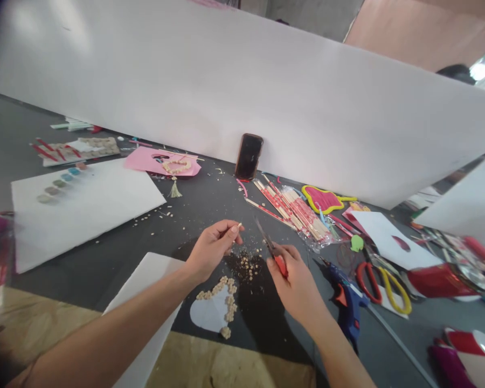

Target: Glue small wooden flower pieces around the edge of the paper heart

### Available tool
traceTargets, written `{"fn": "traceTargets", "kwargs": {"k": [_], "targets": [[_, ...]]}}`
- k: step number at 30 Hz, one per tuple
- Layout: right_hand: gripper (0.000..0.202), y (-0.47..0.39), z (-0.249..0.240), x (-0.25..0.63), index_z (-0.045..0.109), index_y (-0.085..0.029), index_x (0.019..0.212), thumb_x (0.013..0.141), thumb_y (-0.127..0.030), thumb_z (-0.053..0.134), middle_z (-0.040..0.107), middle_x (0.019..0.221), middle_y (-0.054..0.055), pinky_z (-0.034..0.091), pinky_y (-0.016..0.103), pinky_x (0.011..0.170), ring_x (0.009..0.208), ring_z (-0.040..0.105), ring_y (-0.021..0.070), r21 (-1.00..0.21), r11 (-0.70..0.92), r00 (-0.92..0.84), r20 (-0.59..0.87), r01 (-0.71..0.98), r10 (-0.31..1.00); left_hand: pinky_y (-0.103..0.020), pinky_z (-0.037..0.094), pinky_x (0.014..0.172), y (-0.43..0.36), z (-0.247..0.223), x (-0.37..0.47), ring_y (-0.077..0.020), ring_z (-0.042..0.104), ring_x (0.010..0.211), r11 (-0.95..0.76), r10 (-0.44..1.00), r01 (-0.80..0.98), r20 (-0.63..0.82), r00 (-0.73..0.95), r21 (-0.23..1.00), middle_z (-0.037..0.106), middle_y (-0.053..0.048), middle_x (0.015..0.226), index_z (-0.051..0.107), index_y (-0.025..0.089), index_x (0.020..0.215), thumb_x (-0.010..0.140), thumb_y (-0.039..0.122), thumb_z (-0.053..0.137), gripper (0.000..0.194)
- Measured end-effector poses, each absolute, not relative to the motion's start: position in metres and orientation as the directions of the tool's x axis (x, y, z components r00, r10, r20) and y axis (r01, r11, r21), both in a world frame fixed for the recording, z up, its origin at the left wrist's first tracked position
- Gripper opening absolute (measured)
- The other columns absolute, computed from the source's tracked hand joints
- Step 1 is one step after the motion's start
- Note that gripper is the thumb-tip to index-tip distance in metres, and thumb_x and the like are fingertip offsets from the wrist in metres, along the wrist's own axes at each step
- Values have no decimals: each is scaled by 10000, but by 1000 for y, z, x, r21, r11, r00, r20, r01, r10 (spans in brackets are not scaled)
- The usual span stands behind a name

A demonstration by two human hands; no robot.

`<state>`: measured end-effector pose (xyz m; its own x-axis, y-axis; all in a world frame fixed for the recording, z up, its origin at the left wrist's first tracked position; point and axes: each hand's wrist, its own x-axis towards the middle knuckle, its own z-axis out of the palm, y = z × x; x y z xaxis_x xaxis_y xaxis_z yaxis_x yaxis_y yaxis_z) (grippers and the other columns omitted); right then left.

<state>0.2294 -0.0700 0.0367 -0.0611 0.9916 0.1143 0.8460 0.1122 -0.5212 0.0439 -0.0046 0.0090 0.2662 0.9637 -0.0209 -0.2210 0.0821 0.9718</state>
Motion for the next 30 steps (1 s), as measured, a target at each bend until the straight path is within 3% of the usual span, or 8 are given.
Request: {"fn": "traceTargets", "kwargs": {"k": [4, 9, 14, 19, 30], "targets": [[355, -81, 20, 239, 544, -181, 1179, 922, -381, 402, 543, 924, 67, 507, 312, 757, 830, 607, 186, -452, 113, 10, 260, 885, 966, -194, 263, 458, -4, 6, 43, -35, 314, 458, 137, 953, -273, -52, 299, 952, 559, 15, 697, 599, 145, 927, 846, 373, 544, 249], [407, -86, 5, 244, 446, -169, 1296, 935, -352, 398, 575, 994, 87, 526, 301, 710, 832, 625, 186, -356, 138, -28, 297, 924, 954, -196, 251, 468, -6, 5, 44, -37, 316, 480, 151, 943, -232, -70, 325, 961, 557, 10, 705, 601, 140, 932, 845, 362, 558, 242], [340, -89, 3, 240, 518, -181, 1220, 931, -335, 427, 587, 936, 82, 518, 329, 755, 868, 602, 206, -289, 209, -90, 377, 934, 922, -204, 246, 472, -10, 6, 48, -44, 319, 492, 168, 924, -141, -106, 368, 976, 562, 3, 709, 607, 138, 927, 848, 358, 553, 240], [326, -94, 4, 238, 542, -203, 1222, 936, -314, 432, 589, 805, 39, 511, 274, 638, 731, 608, 174, -261, 213, -110, 360, 942, 926, -206, 242, 472, -11, 7, 48, -39, 317, 489, 183, 925, -111, -133, 357, 977, 573, -3, 718, 604, 141, 910, 851, 352, 552, 225], [315, -98, 10, 238, 601, -147, 1154, 936, -313, 444, 697, 849, 60, 497, 263, 635, 738, 663, 171, -153, 206, -104, 501, 967, 859, -205, 247, 460, -17, 5, 50, -44, 324, 481, 193, 909, -123, -130, 397, 973, 615, -12, 710, 596, 145, 911, 859, 373, 548, 239]]}}
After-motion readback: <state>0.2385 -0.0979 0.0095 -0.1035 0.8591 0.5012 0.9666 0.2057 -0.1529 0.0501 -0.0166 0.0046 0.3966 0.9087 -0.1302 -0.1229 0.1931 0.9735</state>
